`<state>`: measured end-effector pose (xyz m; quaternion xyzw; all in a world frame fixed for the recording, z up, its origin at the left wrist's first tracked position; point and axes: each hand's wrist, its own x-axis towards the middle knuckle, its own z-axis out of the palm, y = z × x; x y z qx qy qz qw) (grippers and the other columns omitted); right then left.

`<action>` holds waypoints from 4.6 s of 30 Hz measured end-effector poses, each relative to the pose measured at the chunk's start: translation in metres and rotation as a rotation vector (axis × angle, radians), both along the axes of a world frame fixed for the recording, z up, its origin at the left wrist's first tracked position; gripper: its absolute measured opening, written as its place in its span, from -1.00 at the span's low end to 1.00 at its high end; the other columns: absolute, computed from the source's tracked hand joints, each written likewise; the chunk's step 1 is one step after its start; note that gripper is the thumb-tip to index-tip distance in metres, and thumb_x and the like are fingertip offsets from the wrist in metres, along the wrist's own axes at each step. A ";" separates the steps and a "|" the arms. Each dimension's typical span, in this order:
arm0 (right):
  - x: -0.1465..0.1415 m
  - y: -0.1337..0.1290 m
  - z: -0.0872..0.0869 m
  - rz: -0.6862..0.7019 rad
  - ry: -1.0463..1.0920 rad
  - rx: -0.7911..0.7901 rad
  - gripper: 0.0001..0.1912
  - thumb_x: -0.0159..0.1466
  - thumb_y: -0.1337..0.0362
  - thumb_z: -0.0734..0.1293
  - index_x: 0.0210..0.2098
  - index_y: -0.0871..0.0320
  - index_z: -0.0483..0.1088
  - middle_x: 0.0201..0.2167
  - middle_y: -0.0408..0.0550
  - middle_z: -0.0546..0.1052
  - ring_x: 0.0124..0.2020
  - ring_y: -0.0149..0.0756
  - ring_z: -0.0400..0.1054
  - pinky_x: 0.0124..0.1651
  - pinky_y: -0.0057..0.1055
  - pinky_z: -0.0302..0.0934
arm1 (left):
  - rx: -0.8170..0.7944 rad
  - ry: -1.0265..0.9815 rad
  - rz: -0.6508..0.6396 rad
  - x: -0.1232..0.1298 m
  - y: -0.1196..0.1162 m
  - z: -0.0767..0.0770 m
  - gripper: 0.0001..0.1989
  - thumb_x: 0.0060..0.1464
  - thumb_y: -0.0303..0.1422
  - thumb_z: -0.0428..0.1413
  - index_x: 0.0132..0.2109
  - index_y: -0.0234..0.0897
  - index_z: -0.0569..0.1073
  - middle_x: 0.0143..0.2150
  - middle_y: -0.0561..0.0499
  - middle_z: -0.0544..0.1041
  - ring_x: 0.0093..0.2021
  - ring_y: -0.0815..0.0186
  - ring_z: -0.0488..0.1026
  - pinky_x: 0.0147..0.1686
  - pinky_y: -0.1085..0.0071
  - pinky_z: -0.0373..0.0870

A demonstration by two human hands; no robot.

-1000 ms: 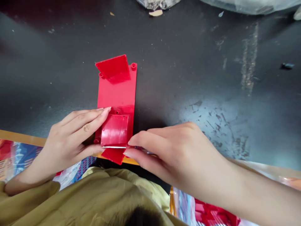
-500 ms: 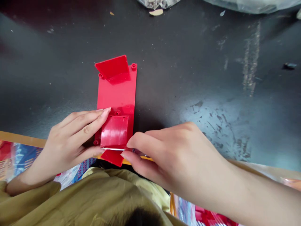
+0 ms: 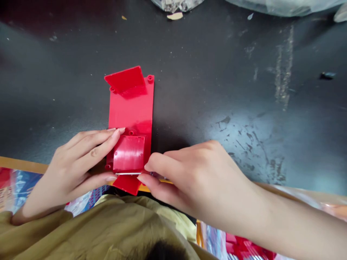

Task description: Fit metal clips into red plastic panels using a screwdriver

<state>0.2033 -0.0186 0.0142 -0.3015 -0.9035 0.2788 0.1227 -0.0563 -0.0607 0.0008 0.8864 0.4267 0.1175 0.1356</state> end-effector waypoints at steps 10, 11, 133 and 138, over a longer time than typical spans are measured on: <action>0.002 -0.006 -0.003 -0.087 0.069 -0.228 -0.90 0.38 0.23 0.25 -0.19 0.02 0.40 -0.67 -0.34 0.36 -0.73 -0.51 0.15 -0.59 -0.41 -0.08 | -0.060 -0.027 0.051 0.001 -0.002 0.003 -0.42 0.29 -0.11 0.02 0.33 -0.30 0.21 0.22 -0.17 0.45 0.17 0.11 0.40 0.04 0.26 0.49; 0.002 -0.006 -0.004 -0.092 0.071 -0.237 -0.91 0.38 0.22 0.26 -0.19 0.01 0.40 -0.67 -0.35 0.36 -0.73 -0.52 0.14 -0.59 -0.42 -0.08 | -0.069 -0.033 0.060 0.002 -0.002 0.004 -0.41 0.28 -0.11 0.02 0.33 -0.29 0.20 0.21 -0.17 0.45 0.17 0.10 0.41 0.03 0.26 0.49; -0.011 0.000 0.003 -0.095 -0.145 -0.609 -0.67 0.43 0.13 0.11 -0.34 0.11 0.38 -0.66 -0.23 0.31 -0.69 -0.46 0.05 -0.55 -0.37 -0.23 | -0.470 -0.305 0.364 0.014 0.002 0.018 -0.46 0.17 -0.29 0.20 0.28 -0.09 0.32 0.23 0.12 0.45 0.24 0.25 0.33 0.28 0.31 0.23; -0.009 0.000 0.003 -0.091 -0.176 -0.604 -0.61 0.44 0.07 0.09 -0.39 0.12 0.35 -0.65 -0.21 0.31 -0.68 -0.46 0.05 -0.55 -0.36 -0.23 | -0.505 -0.306 0.346 0.016 0.002 0.019 -0.43 0.19 -0.33 0.17 0.32 -0.09 0.26 0.25 0.11 0.40 0.27 0.25 0.26 0.29 0.29 0.22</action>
